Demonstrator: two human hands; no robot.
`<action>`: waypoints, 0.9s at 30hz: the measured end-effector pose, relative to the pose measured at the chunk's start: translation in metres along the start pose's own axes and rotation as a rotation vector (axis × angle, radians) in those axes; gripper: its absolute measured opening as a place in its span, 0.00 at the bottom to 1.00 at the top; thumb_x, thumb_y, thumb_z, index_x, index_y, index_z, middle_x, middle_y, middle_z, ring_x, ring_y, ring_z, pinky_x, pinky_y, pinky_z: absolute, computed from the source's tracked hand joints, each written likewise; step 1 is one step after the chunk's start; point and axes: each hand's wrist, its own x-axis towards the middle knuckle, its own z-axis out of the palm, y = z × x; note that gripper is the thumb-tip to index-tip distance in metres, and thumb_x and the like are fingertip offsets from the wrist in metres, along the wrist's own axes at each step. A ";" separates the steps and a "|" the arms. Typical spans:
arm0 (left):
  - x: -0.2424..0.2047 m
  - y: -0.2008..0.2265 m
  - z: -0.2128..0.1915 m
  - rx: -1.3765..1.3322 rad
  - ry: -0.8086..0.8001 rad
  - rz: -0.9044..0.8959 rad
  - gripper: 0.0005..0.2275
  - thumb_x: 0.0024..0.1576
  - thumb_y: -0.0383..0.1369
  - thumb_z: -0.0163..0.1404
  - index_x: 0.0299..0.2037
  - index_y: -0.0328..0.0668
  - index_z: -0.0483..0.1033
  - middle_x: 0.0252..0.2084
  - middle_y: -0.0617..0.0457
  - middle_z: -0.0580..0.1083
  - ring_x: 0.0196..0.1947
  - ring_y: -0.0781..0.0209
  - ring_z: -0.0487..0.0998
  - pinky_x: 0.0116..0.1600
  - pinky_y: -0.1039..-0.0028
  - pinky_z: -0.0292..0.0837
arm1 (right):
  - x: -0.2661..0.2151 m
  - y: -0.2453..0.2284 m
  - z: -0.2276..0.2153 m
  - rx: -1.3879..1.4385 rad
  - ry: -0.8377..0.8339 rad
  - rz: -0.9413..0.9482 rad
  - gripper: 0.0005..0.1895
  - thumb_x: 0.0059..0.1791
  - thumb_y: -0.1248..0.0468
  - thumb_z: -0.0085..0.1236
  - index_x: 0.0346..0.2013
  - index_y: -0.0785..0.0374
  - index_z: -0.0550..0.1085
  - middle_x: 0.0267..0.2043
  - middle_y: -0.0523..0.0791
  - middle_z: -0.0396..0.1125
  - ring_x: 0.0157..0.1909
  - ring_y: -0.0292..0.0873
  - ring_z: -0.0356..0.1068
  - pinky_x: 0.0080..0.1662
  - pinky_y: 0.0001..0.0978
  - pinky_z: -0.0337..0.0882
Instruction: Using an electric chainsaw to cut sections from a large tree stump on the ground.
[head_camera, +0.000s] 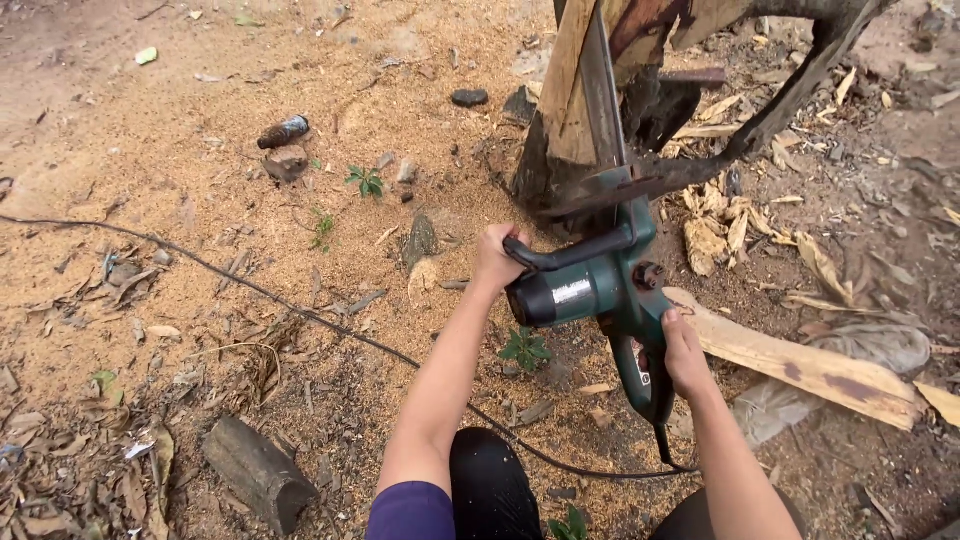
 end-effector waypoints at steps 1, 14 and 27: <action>0.007 0.006 -0.003 0.003 0.007 -0.006 0.12 0.52 0.32 0.54 0.16 0.45 0.69 0.09 0.48 0.62 0.15 0.56 0.62 0.24 0.75 0.56 | -0.015 -0.038 0.004 -0.041 0.003 0.047 0.35 0.59 0.43 0.30 0.66 0.67 0.69 0.46 0.67 0.67 0.50 0.64 0.66 0.51 0.59 0.63; 0.088 -0.111 -0.024 0.089 0.014 0.434 0.12 0.53 0.24 0.57 0.21 0.44 0.69 0.18 0.48 0.67 0.22 0.49 0.72 0.37 0.75 0.64 | 0.076 0.034 0.006 0.028 0.016 -0.168 0.31 0.61 0.46 0.33 0.66 0.65 0.68 0.57 0.64 0.69 0.61 0.64 0.68 0.66 0.59 0.60; -0.006 -0.078 -0.019 -0.011 0.018 0.290 0.16 0.63 0.23 0.59 0.22 0.40 0.71 0.15 0.50 0.64 0.18 0.63 0.63 0.33 0.78 0.59 | 0.066 0.120 0.018 0.138 -0.047 -0.076 0.29 0.59 0.44 0.36 0.71 0.52 0.62 0.39 0.57 0.72 0.23 0.45 0.77 0.31 0.28 0.79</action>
